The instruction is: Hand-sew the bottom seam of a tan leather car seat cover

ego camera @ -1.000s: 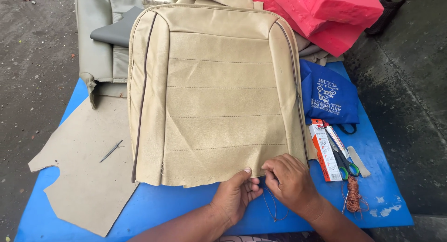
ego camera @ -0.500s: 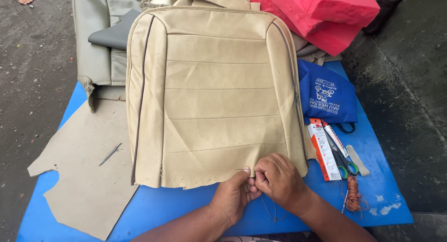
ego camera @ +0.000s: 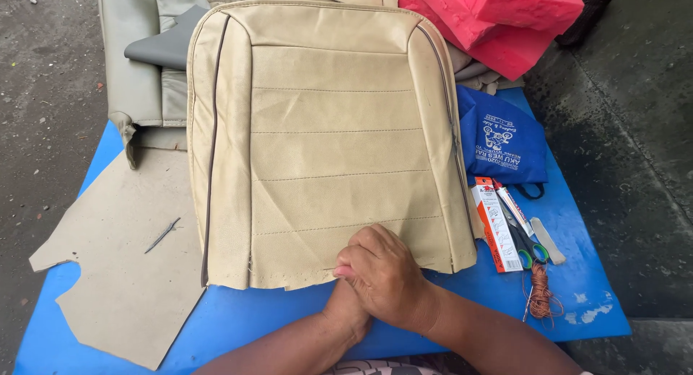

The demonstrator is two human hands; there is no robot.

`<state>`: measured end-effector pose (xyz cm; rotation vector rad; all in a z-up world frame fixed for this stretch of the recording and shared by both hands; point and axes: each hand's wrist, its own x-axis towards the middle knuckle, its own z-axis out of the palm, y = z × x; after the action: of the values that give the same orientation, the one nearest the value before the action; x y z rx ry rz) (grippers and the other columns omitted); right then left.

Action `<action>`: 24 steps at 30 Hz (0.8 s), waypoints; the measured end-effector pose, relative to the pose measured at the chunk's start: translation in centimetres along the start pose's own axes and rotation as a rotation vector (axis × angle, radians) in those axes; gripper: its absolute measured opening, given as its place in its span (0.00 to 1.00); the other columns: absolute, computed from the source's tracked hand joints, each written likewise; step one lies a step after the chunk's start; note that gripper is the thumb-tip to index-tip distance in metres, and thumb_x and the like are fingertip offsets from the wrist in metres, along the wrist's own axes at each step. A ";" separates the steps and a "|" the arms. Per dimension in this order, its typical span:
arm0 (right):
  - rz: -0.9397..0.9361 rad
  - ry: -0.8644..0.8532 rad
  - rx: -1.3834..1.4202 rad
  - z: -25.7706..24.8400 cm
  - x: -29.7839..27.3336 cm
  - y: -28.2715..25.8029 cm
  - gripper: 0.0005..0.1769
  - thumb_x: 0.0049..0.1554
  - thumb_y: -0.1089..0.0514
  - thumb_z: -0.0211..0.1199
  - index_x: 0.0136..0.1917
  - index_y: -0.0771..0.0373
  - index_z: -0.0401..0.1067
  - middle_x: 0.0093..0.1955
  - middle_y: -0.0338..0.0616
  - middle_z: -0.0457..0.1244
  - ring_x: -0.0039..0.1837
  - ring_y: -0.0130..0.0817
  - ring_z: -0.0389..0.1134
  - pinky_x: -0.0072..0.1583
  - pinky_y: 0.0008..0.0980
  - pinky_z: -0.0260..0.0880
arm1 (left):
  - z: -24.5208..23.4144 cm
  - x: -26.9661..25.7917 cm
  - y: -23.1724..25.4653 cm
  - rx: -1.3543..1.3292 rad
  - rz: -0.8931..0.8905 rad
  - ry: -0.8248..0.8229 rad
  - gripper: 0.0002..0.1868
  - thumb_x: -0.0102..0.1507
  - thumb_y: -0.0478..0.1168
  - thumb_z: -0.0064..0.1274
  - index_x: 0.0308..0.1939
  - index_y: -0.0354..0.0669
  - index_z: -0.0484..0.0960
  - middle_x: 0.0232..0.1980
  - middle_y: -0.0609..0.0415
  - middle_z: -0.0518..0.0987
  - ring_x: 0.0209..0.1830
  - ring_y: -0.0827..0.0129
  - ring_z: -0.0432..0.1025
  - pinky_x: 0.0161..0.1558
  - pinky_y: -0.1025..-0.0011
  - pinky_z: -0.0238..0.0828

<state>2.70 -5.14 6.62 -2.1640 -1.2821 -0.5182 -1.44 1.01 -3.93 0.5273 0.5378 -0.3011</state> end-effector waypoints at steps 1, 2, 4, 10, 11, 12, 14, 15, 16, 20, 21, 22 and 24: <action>-0.013 0.018 0.218 -0.4 0.9 -1.5 0.19 0.68 0.50 0.47 0.40 0.60 0.67 0.41 0.43 0.56 0.42 0.39 0.58 0.46 0.37 0.61 | 0.1 0.0 0.0 0.016 -0.002 0.024 0.08 0.65 0.41 0.54 0.36 0.40 0.81 0.33 0.52 0.78 0.33 0.69 0.73 0.43 0.67 0.78; -0.033 0.036 0.437 -0.8 2.0 -2.8 0.27 0.71 0.44 0.40 0.40 0.61 0.68 0.42 0.43 0.57 0.43 0.37 0.59 0.48 0.34 0.63 | 0.3 0.1 0.2 0.029 0.002 0.049 0.08 0.63 0.41 0.53 0.37 0.39 0.81 0.36 0.51 0.79 0.36 0.67 0.74 0.44 0.67 0.78; 0.128 0.059 0.792 -3.4 1.5 -1.1 0.17 0.70 0.50 0.44 0.46 0.62 0.65 0.40 0.45 0.60 0.41 0.34 0.62 0.44 0.32 0.68 | 0.6 0.1 0.3 0.042 0.012 0.074 0.08 0.62 0.40 0.53 0.38 0.39 0.82 0.38 0.50 0.80 0.38 0.65 0.75 0.44 0.67 0.78; 0.620 0.594 0.889 -16.0 -3.9 5.8 0.10 0.67 0.44 0.57 0.48 0.48 0.65 0.28 0.29 0.45 0.29 0.19 0.41 0.32 0.20 0.38 | 2.2 -1.6 2.3 -0.013 -0.002 0.169 0.22 0.63 0.37 0.48 0.59 0.30 0.78 0.52 0.38 0.84 0.47 0.52 0.80 0.53 0.60 0.78; 0.717 0.746 0.652 -18.0 -5.6 6.9 0.12 0.69 0.39 0.54 0.47 0.41 0.59 0.29 0.25 0.41 0.28 0.17 0.36 0.33 0.18 0.33 | 2.4 -1.7 2.3 -0.014 0.005 0.180 0.22 0.63 0.37 0.48 0.59 0.29 0.77 0.50 0.36 0.83 0.47 0.50 0.80 0.53 0.58 0.78; 0.723 0.748 0.649 -18.1 -7.4 7.9 0.12 0.69 0.39 0.54 0.47 0.41 0.59 0.29 0.25 0.41 0.28 0.17 0.36 0.33 0.18 0.33 | 2.3 -1.6 2.3 -0.013 -0.001 0.180 0.22 0.63 0.37 0.48 0.59 0.29 0.77 0.50 0.36 0.83 0.47 0.50 0.80 0.53 0.58 0.78; 0.774 0.895 0.319 -18.2 -11.1 9.7 0.07 0.75 0.50 0.42 0.53 0.50 0.55 0.33 0.29 0.43 0.31 0.19 0.36 0.35 0.23 0.34 | 2.3 -1.5 2.2 -0.016 -0.010 0.165 0.17 0.64 0.36 0.48 0.54 0.31 0.77 0.48 0.39 0.83 0.44 0.51 0.80 0.53 0.57 0.78; 0.777 0.898 0.318 -16.5 -10.8 8.5 0.07 0.75 0.50 0.42 0.53 0.50 0.55 0.33 0.29 0.43 0.31 0.19 0.36 0.35 0.23 0.34 | 2.3 -1.4 2.1 -0.012 -0.011 0.165 0.17 0.64 0.36 0.48 0.54 0.31 0.77 0.48 0.39 0.83 0.44 0.51 0.80 0.53 0.57 0.78; 0.701 0.567 0.300 -14.7 -10.3 7.3 0.10 0.66 0.50 0.53 0.55 0.56 0.63 0.36 0.35 0.53 0.39 0.21 0.50 0.40 0.25 0.54 | 2.3 -1.4 2.2 -0.010 -0.018 0.157 0.15 0.64 0.37 0.49 0.53 0.32 0.76 0.47 0.39 0.82 0.45 0.50 0.80 0.52 0.58 0.78; 0.425 -0.053 0.283 -7.3 -6.3 3.7 0.25 0.47 0.52 0.79 0.55 0.60 0.78 0.47 0.38 0.66 0.31 0.18 0.51 0.33 0.19 0.54 | 1.2 -0.7 1.9 0.002 -0.027 0.093 0.12 0.64 0.39 0.50 0.47 0.35 0.75 0.42 0.35 0.83 0.45 0.53 0.81 0.48 0.65 0.77; 0.420 -0.054 0.287 -6.2 -6.3 3.2 0.25 0.47 0.52 0.79 0.55 0.60 0.78 0.47 0.38 0.66 0.31 0.18 0.51 0.33 0.19 0.54 | 1.1 -0.7 1.7 0.001 -0.022 0.095 0.12 0.64 0.39 0.50 0.47 0.35 0.75 0.42 0.35 0.83 0.45 0.53 0.81 0.48 0.65 0.77; 0.379 -0.093 0.161 -5.0 -6.1 2.8 0.34 0.43 0.45 0.81 0.59 0.57 0.75 0.50 0.36 0.67 0.43 0.24 0.63 0.41 0.25 0.66 | 0.9 -0.6 1.7 0.015 -0.011 0.041 0.13 0.63 0.39 0.51 0.48 0.35 0.79 0.43 0.40 0.84 0.44 0.58 0.80 0.43 0.66 0.75; 0.330 -0.131 0.036 -3.1 -6.1 2.3 0.43 0.39 0.37 0.83 0.62 0.54 0.72 0.52 0.35 0.69 0.54 0.30 0.75 0.49 0.32 0.79 | 0.6 -0.3 1.6 0.027 0.007 -0.014 0.15 0.61 0.39 0.52 0.48 0.34 0.83 0.44 0.45 0.85 0.42 0.63 0.79 0.38 0.68 0.73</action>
<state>1.74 -12.00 4.81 -2.3475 -0.9600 -0.2208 -0.75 2.06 -2.67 0.5524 0.5186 -0.3056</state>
